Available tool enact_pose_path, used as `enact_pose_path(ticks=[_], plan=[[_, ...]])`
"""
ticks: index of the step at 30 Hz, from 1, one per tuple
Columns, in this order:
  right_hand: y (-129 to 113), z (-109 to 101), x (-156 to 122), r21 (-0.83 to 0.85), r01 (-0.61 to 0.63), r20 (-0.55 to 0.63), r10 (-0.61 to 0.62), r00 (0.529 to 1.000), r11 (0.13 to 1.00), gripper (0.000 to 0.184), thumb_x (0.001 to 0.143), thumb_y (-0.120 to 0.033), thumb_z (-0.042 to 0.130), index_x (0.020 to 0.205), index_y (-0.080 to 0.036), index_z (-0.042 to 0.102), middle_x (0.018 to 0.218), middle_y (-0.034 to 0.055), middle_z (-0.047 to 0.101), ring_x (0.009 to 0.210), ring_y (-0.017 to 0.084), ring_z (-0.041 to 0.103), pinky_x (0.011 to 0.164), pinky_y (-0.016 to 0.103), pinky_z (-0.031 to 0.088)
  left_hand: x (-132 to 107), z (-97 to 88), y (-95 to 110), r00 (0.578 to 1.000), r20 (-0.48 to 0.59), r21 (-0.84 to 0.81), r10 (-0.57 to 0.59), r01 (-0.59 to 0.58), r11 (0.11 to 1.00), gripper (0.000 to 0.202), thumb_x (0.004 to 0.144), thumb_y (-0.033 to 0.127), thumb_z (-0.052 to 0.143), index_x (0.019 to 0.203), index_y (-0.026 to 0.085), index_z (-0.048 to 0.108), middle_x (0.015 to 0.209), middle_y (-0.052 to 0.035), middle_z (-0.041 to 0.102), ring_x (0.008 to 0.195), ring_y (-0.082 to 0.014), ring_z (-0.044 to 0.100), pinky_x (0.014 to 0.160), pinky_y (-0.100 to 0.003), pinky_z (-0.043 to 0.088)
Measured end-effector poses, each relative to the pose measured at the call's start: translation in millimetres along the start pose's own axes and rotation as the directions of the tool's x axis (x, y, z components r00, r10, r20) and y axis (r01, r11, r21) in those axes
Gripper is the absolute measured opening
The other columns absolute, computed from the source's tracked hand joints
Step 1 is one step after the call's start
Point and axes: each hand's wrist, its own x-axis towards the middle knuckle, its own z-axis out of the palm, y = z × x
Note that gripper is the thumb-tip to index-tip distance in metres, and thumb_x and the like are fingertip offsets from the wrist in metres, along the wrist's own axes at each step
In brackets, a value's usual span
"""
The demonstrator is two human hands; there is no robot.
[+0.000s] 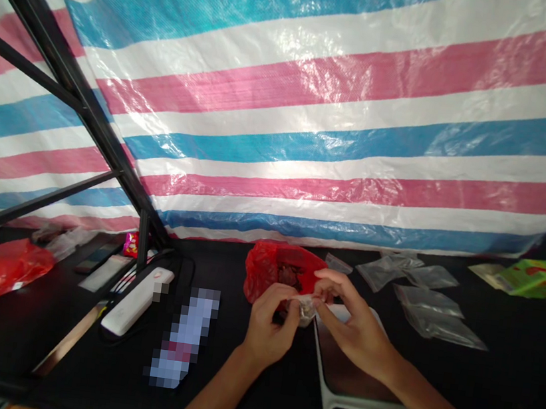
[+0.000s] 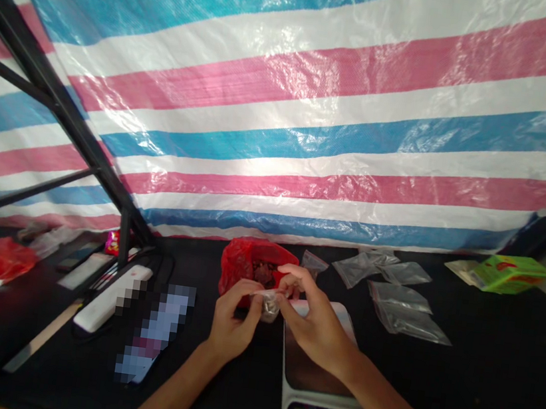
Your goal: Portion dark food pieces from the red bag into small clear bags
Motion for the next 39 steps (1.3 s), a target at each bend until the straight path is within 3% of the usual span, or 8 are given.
enact_pose_path(ticks=[6,12,17,23,28,31,36,39], plan=[[-11,1,1,-0.049,0.019,-0.032,-0.021,0.999,0.999,0.022,0.102,-0.037,0.062,0.122,-0.029,0.061,0.091,0.0000,0.068,0.082,0.017,0.064,0.079,0.029,0.055,1,0.7,1,1.000,0.009,-0.002,0.018,-0.018,1.000,0.009,0.098,0.014,0.061,0.099,0.019,0.069,0.092,-0.0059,0.074,0.085,-0.0172,0.069,0.078,-0.028,0.056],[-14,1,0,-0.022,0.048,-0.028,-0.049,0.998,0.999,0.029,0.101,-0.033,0.065,0.129,-0.029,0.060,0.096,0.0005,0.071,0.086,0.017,0.067,0.085,0.028,0.056,2,1.5,1,0.999,0.015,-0.005,0.036,-0.036,0.999,0.009,0.097,0.013,0.063,0.098,0.019,0.069,0.092,-0.0051,0.073,0.085,-0.0170,0.069,0.077,-0.028,0.055],[-19,3,0,-0.042,0.058,-0.059,-0.060,0.996,0.997,0.022,0.100,-0.030,0.065,0.122,-0.028,0.062,0.093,-0.0002,0.071,0.084,0.016,0.067,0.080,0.026,0.056,0,3.2,2,0.999,0.030,-0.033,0.026,-0.025,0.999,0.009,0.097,0.012,0.063,0.098,0.019,0.068,0.092,-0.0053,0.073,0.085,-0.0170,0.068,0.077,-0.028,0.055],[-14,5,-2,-0.001,0.067,0.013,-0.067,0.998,0.998,0.031,0.100,-0.029,0.064,0.131,-0.028,0.060,0.099,0.0010,0.072,0.088,0.017,0.069,0.084,0.028,0.057,0,1.9,6,0.999,0.027,-0.024,0.041,-0.040,0.999,0.012,0.096,0.010,0.064,0.098,0.020,0.070,0.090,-0.0044,0.073,0.083,-0.0164,0.066,0.074,-0.028,0.052],[-15,5,-4,0.024,0.043,-0.016,-0.043,0.999,0.999,0.023,0.100,-0.029,0.066,0.123,-0.028,0.063,0.095,-0.0001,0.071,0.086,0.017,0.066,0.081,0.027,0.055,0,2.2,8,0.997,0.044,0.006,0.056,-0.056,0.998,0.011,0.096,0.010,0.064,0.097,0.020,0.069,0.087,-0.0035,0.072,0.080,-0.0157,0.064,0.073,-0.027,0.050],[-18,3,-2,0.052,0.012,-0.024,-0.011,1.000,0.999,0.024,0.099,-0.030,0.067,0.122,-0.028,0.062,0.092,-0.0009,0.070,0.083,0.016,0.065,0.079,0.026,0.054,-2,3.4,8,0.999,0.046,-0.014,0.024,-0.023,1.000,0.008,0.097,0.013,0.064,0.098,0.020,0.068,0.089,-0.0037,0.072,0.081,-0.0157,0.065,0.073,-0.027,0.050],[-17,3,0,0.114,-0.045,-0.014,0.047,0.999,0.992,0.028,0.100,-0.034,0.067,0.127,-0.030,0.061,0.095,-0.0013,0.071,0.088,0.017,0.068,0.084,0.027,0.055,-2,3.2,8,0.992,0.001,-0.019,-0.128,0.128,0.992,0.005,0.099,0.021,0.064,0.097,0.019,0.069,0.089,-0.0041,0.070,0.079,-0.0155,0.065,0.070,-0.026,0.051],[-15,4,0,0.113,-0.061,-0.015,0.063,0.998,0.992,0.028,0.100,-0.037,0.068,0.126,-0.030,0.062,0.096,-0.0010,0.071,0.088,0.017,0.067,0.084,0.028,0.056,0,2.0,8,0.993,0.007,-0.017,-0.119,0.119,0.993,0.009,0.101,0.022,0.062,0.098,0.019,0.070,0.092,-0.0051,0.071,0.084,-0.0169,0.067,0.075,-0.027,0.052]])
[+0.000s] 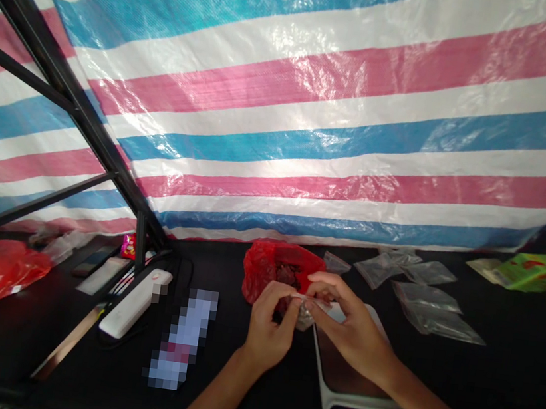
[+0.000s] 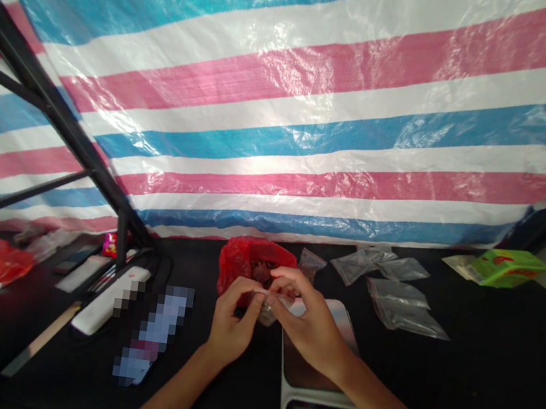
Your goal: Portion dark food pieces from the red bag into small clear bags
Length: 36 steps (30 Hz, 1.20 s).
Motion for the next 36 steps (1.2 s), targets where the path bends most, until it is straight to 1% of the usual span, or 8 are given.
enact_pose_path(ticks=[9,14,18,23,27,30,33,36], plan=[[4,3,0,0.009,-0.017,0.001,0.017,1.000,1.000,0.026,0.100,-0.038,0.067,0.125,-0.029,0.062,0.099,0.0007,0.071,0.092,0.019,0.068,0.086,0.029,0.056,1,0.1,1,0.999,0.037,0.007,0.016,-0.016,1.000,0.012,0.103,0.021,0.057,0.100,0.019,0.069,0.095,-0.0055,0.072,0.088,-0.0176,0.067,0.080,-0.028,0.053],[1,4,0,-0.054,0.022,-0.024,-0.024,0.999,0.998,0.022,0.099,-0.034,0.067,0.120,-0.028,0.064,0.092,-0.0003,0.069,0.084,0.018,0.064,0.080,0.028,0.055,1,0.3,1,0.998,0.046,0.007,0.044,-0.044,0.999,0.010,0.101,0.022,0.059,0.095,0.019,0.067,0.090,-0.0057,0.070,0.083,-0.0175,0.067,0.074,-0.028,0.052],[0,3,0,-0.108,0.052,0.012,-0.051,0.999,0.993,0.022,0.099,-0.036,0.067,0.120,-0.028,0.065,0.091,0.0002,0.069,0.080,0.018,0.060,0.077,0.029,0.053,2,0.4,2,0.994,0.034,-0.007,0.100,-0.100,0.995,0.008,0.100,0.019,0.060,0.095,0.019,0.067,0.092,-0.0066,0.071,0.085,-0.0181,0.068,0.076,-0.029,0.054],[0,2,0,-0.074,0.049,0.031,-0.046,0.998,0.996,0.023,0.100,-0.035,0.065,0.122,-0.027,0.065,0.097,0.0006,0.071,0.086,0.018,0.066,0.081,0.028,0.056,2,-0.5,3,0.993,0.018,0.012,0.119,-0.119,0.993,0.009,0.099,0.015,0.061,0.097,0.019,0.068,0.094,-0.0069,0.073,0.087,-0.0182,0.069,0.077,-0.029,0.054],[0,0,0,-0.106,0.057,0.032,-0.054,0.998,0.993,0.019,0.100,-0.035,0.067,0.117,-0.028,0.068,0.091,-0.0014,0.073,0.082,0.017,0.067,0.078,0.027,0.056,2,-1.0,2,0.991,0.027,-0.005,0.134,-0.134,0.991,0.011,0.100,0.014,0.060,0.097,0.020,0.069,0.091,-0.0048,0.073,0.086,-0.0172,0.068,0.077,-0.029,0.054],[3,-11,6,-0.165,0.105,-0.084,-0.120,0.989,0.981,0.017,0.098,-0.035,0.069,0.114,-0.027,0.069,0.091,-0.0003,0.072,0.078,0.017,0.067,0.075,0.028,0.055,1,-0.5,0,0.994,0.032,0.028,0.106,-0.106,0.994,0.019,0.100,0.017,0.061,0.117,0.021,0.067,0.105,-0.0073,0.072,0.094,-0.0190,0.067,0.085,-0.032,0.055],[14,-34,17,-0.326,0.098,-0.346,-0.215,0.913,0.940,0.015,0.100,-0.036,0.065,0.109,-0.025,0.070,0.095,0.0036,0.072,0.076,0.019,0.065,0.073,0.031,0.054,1,0.0,-2,0.998,0.015,0.088,0.065,-0.066,0.994,0.038,0.103,0.019,0.056,0.140,0.021,0.056,0.126,-0.0130,0.065,0.105,-0.0214,0.065,0.095,-0.038,0.054],[32,-60,28,-0.422,-0.025,-0.493,-0.206,0.845,0.906,0.021,0.098,-0.039,0.065,0.110,-0.023,0.069,0.097,0.0072,0.073,0.074,0.021,0.065,0.073,0.035,0.055,2,-0.4,-5,0.999,-0.031,0.128,0.015,-0.010,0.992,0.029,0.106,0.019,0.047,0.132,0.021,0.060,0.125,-0.0127,0.062,0.111,-0.0217,0.063,0.098,-0.038,0.053]])
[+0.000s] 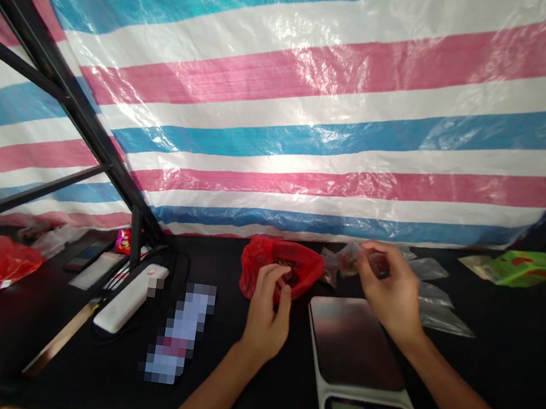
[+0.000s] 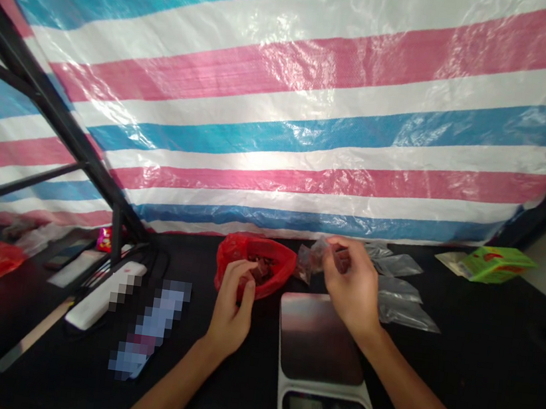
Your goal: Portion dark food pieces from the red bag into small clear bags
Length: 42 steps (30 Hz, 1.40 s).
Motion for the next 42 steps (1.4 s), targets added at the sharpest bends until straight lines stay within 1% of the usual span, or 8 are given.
enact_pose_path(ticks=[9,14,19,24,28,34,39,42], plan=[[49,17,4,0.168,-0.175,0.368,0.102,0.924,0.970,0.032,0.093,-0.043,0.064,0.117,-0.022,0.071,0.106,0.0092,0.078,0.082,0.023,0.075,0.071,0.037,0.065,3,-1.4,-2,0.998,-0.037,0.009,-0.046,0.046,0.999,0.022,0.108,0.020,0.044,0.117,0.022,0.064,0.116,-0.0100,0.061,0.112,-0.0219,0.061,0.098,-0.037,0.050],[68,9,5,-0.014,0.081,0.446,-0.067,0.893,0.997,0.032,0.089,-0.027,0.064,0.119,-0.024,0.074,0.121,0.0101,0.076,0.112,0.030,0.071,0.106,0.052,0.055,4,-2.8,-3,0.997,-0.042,0.004,-0.063,0.063,0.998,0.022,0.108,0.020,0.044,0.115,0.022,0.064,0.115,-0.0093,0.061,0.111,-0.0215,0.061,0.098,-0.036,0.050],[73,7,2,-0.153,0.130,0.549,-0.026,0.836,0.980,0.031,0.097,-0.032,0.060,0.121,-0.021,0.075,0.115,0.0128,0.076,0.105,0.030,0.073,0.101,0.051,0.058,4,-3.3,-3,0.996,-0.034,0.001,-0.081,0.081,0.997,0.023,0.109,0.020,0.042,0.113,0.022,0.064,0.115,-0.0086,0.060,0.112,-0.0207,0.062,0.098,-0.034,0.049],[73,8,7,-0.103,0.208,0.503,-0.130,0.854,0.973,0.038,0.099,-0.027,0.050,0.129,-0.022,0.073,0.126,0.0135,0.072,0.117,0.029,0.070,0.106,0.049,0.056,5,-3.7,-4,0.996,-0.049,0.001,-0.080,0.080,0.997,0.023,0.108,0.021,0.043,0.111,0.023,0.066,0.114,-0.0085,0.060,0.111,-0.0209,0.062,0.097,-0.034,0.051],[94,-7,14,-0.331,0.334,0.508,-0.132,0.851,0.883,0.039,0.088,-0.024,0.060,0.124,-0.024,0.075,0.131,0.0152,0.070,0.128,0.038,0.061,0.113,0.058,0.048,5,-3.7,-5,0.996,-0.064,0.000,-0.061,0.062,0.998,0.023,0.107,0.018,0.045,0.108,0.022,0.067,0.111,-0.0084,0.061,0.108,-0.0209,0.064,0.095,-0.034,0.052],[115,-16,18,-0.346,0.175,0.447,-0.002,0.894,0.922,0.036,0.086,-0.026,0.061,0.118,-0.020,0.076,0.119,0.0157,0.075,0.107,0.034,0.073,0.101,0.047,0.056,5,-2.5,-5,0.999,-0.030,-0.018,-0.031,0.031,0.999,0.022,0.102,0.012,0.048,0.104,0.021,0.067,0.106,-0.0074,0.062,0.101,-0.0198,0.066,0.089,-0.032,0.053],[81,-13,24,-0.268,0.102,0.268,-0.028,0.963,0.958,0.027,0.094,-0.030,0.055,0.112,-0.021,0.073,0.103,0.0112,0.077,0.087,0.028,0.075,0.083,0.042,0.060,0,0.1,-2,0.999,-0.013,0.003,0.029,-0.029,1.000,0.021,0.098,0.009,0.051,0.106,0.022,0.067,0.105,-0.0073,0.064,0.100,-0.0206,0.067,0.088,-0.034,0.056],[35,-11,15,-0.069,0.122,-0.016,-0.124,0.992,0.990,0.019,0.100,-0.035,0.059,0.109,-0.024,0.071,0.106,0.0104,0.074,0.091,0.028,0.071,0.082,0.042,0.059,-4,3.2,2,0.994,-0.028,0.100,0.108,-0.104,0.989,0.029,0.093,0.011,0.061,0.119,0.023,0.066,0.113,-0.0098,0.068,0.107,-0.0249,0.067,0.094,-0.040,0.057]])
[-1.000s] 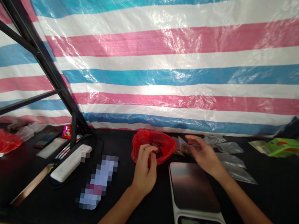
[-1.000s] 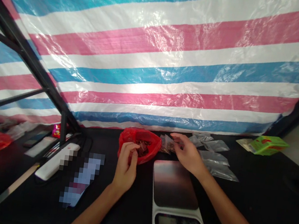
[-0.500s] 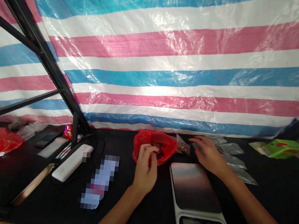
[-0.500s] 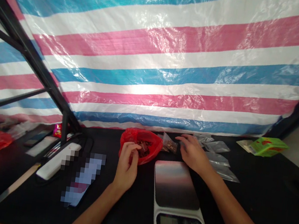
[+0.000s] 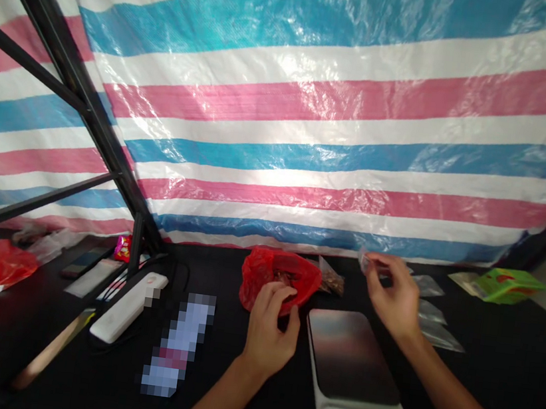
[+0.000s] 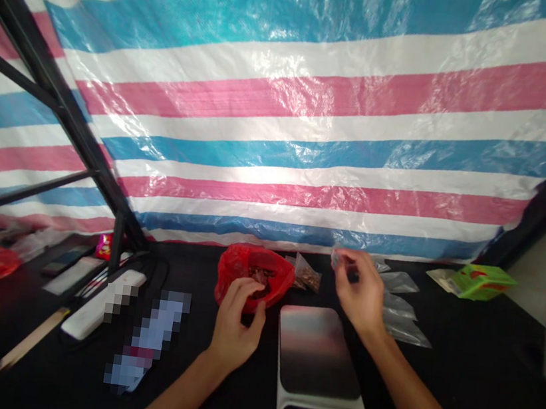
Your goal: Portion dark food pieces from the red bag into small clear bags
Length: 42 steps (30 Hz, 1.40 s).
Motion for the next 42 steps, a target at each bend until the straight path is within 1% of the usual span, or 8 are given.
enact_pose_path(ticks=[4,7,11,17,20,24,30,42], plan=[[-65,7,-21,0.298,-0.009,0.194,-0.051,0.980,0.954,0.010,0.100,-0.033,0.065,0.106,-0.027,0.069,0.103,0.0072,0.071,0.090,0.024,0.070,0.082,0.038,0.060,-5,3.4,6,0.995,0.005,0.134,0.097,-0.097,0.986,0.062,0.091,0.026,0.074,0.148,0.022,0.052,0.139,-0.0159,0.065,0.128,-0.0322,0.062,0.108,-0.051,0.054],[-91,18,-38,0.487,-0.305,0.561,-0.025,0.828,0.819,0.014,0.100,-0.037,0.067,0.109,-0.026,0.067,0.103,0.0051,0.072,0.091,0.022,0.072,0.079,0.033,0.061,-8,5.4,9,0.983,0.086,0.188,0.159,-0.173,0.967,0.077,0.093,0.038,0.074,0.159,0.020,0.039,0.148,-0.0177,0.061,0.137,-0.0345,0.056,0.113,-0.053,0.050],[-92,27,-48,0.536,-0.481,0.683,-0.021,0.730,0.694,0.021,0.097,-0.039,0.072,0.111,-0.026,0.065,0.101,0.0033,0.072,0.094,0.020,0.072,0.082,0.032,0.060,-8,7.3,8,0.983,0.150,0.179,0.106,-0.132,0.975,0.047,0.103,0.031,0.057,0.149,0.021,0.050,0.132,-0.0130,0.070,0.124,-0.0294,0.063,0.106,-0.047,0.052],[-85,42,-24,0.368,-0.262,0.647,-0.043,0.761,0.892,0.022,0.104,-0.039,0.057,0.108,-0.023,0.072,0.111,0.0074,0.075,0.101,0.022,0.072,0.093,0.036,0.056,3,-0.1,-7,0.992,-0.020,0.193,-0.127,0.128,0.973,0.017,0.106,0.023,0.047,0.105,0.022,0.064,0.098,-0.0068,0.072,0.092,-0.0236,0.065,0.084,-0.037,0.049],[-90,63,-4,0.113,-0.039,0.749,-0.059,0.660,0.993,0.019,0.101,-0.031,0.057,0.108,-0.023,0.073,0.115,0.0071,0.076,0.110,0.024,0.070,0.099,0.037,0.052,10,-8.5,-16,0.941,-0.133,0.278,-0.310,0.336,0.900,0.016,0.104,0.025,0.048,0.097,0.023,0.062,0.089,-0.0052,0.071,0.084,-0.0240,0.066,0.081,-0.036,0.045],[-93,93,10,-0.256,0.130,0.824,0.146,0.548,0.958,0.019,0.096,-0.036,0.063,0.101,-0.022,0.075,0.102,0.0086,0.079,0.101,0.030,0.074,0.085,0.038,0.051,16,-14.3,-24,0.811,-0.027,0.371,-0.584,0.551,0.747,0.017,0.102,0.041,0.055,0.098,0.025,0.059,0.086,-0.0049,0.074,0.079,-0.0262,0.071,0.071,-0.033,0.041],[-81,109,6,-0.265,0.153,0.858,0.160,0.488,0.952,0.019,0.085,-0.034,0.076,0.100,-0.023,0.074,0.096,0.0055,0.080,0.090,0.028,0.075,0.072,0.032,0.047,16,-13.9,-31,0.755,0.074,0.454,-0.652,0.556,0.696,0.014,0.095,0.034,0.059,0.105,0.025,0.053,0.100,-0.0096,0.077,0.094,-0.0309,0.075,0.073,-0.033,0.044],[-76,78,14,-0.163,0.304,0.924,0.036,0.382,0.939,0.035,0.083,-0.010,0.065,0.111,-0.027,0.078,0.126,0.0056,0.072,0.093,0.023,0.073,0.075,0.029,0.047,19,-17.2,-12,0.721,0.200,0.617,-0.663,0.433,0.657,0.015,0.092,0.033,0.057,0.103,0.023,0.054,0.092,-0.0126,0.076,0.087,-0.0346,0.076,0.073,-0.037,0.048]])
